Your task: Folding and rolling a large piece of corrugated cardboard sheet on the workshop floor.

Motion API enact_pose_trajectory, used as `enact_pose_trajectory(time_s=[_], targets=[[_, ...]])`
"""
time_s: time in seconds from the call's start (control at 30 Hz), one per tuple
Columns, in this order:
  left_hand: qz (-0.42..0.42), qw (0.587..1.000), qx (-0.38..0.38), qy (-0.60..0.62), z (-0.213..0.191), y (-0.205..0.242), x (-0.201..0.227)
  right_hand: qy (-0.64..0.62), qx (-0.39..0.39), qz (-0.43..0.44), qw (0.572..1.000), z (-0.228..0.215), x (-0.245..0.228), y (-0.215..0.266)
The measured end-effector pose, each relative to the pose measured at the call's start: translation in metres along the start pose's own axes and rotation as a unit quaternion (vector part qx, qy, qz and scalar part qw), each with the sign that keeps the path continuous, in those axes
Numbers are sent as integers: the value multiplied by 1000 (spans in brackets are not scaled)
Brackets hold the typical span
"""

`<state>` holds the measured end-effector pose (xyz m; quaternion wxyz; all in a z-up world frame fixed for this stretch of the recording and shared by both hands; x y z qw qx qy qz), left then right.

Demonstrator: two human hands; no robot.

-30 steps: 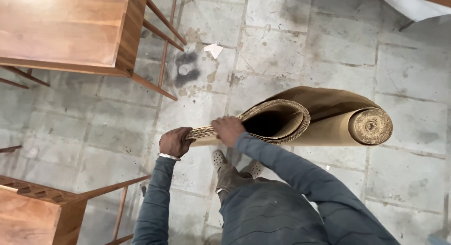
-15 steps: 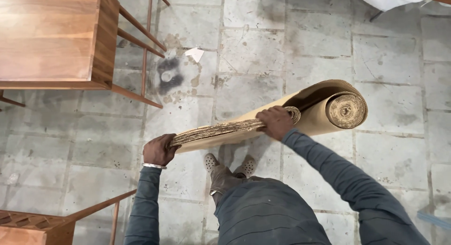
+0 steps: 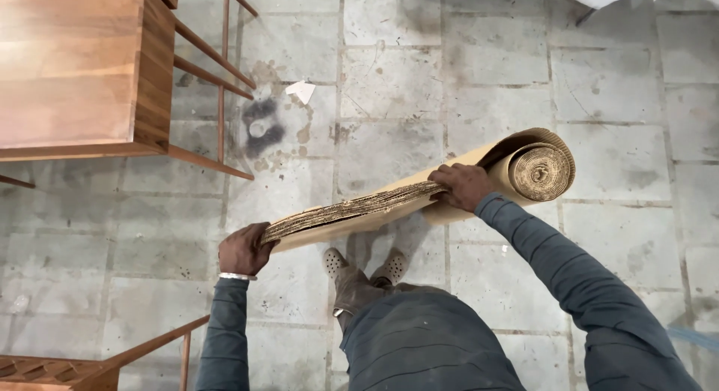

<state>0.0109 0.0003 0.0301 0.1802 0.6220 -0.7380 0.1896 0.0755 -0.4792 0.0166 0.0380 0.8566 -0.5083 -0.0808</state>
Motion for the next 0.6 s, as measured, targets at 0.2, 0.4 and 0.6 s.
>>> enact_pose_trajectory(time_s=[0.2, 0.4, 0.6], targets=[[6, 997, -38, -69, 12, -6, 16, -39, 35, -3, 999, 7, -3, 8], [69, 991, -100, -64, 65, -56, 141, -42, 24, -14, 999, 12, -1, 2], [146, 967, -198, -71, 215, -97, 217, -71, 76, 12, 995, 8, 9, 3]])
Point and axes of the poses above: each hand's wrist, its own y-axis away from the middle knuckle, its own z-axis out of the palm, x = y × z, the point moved 7 cm from there along -y, towards the middle knuckle, and after that the axes turned 4 degrees about y, right-handed, at the moved point
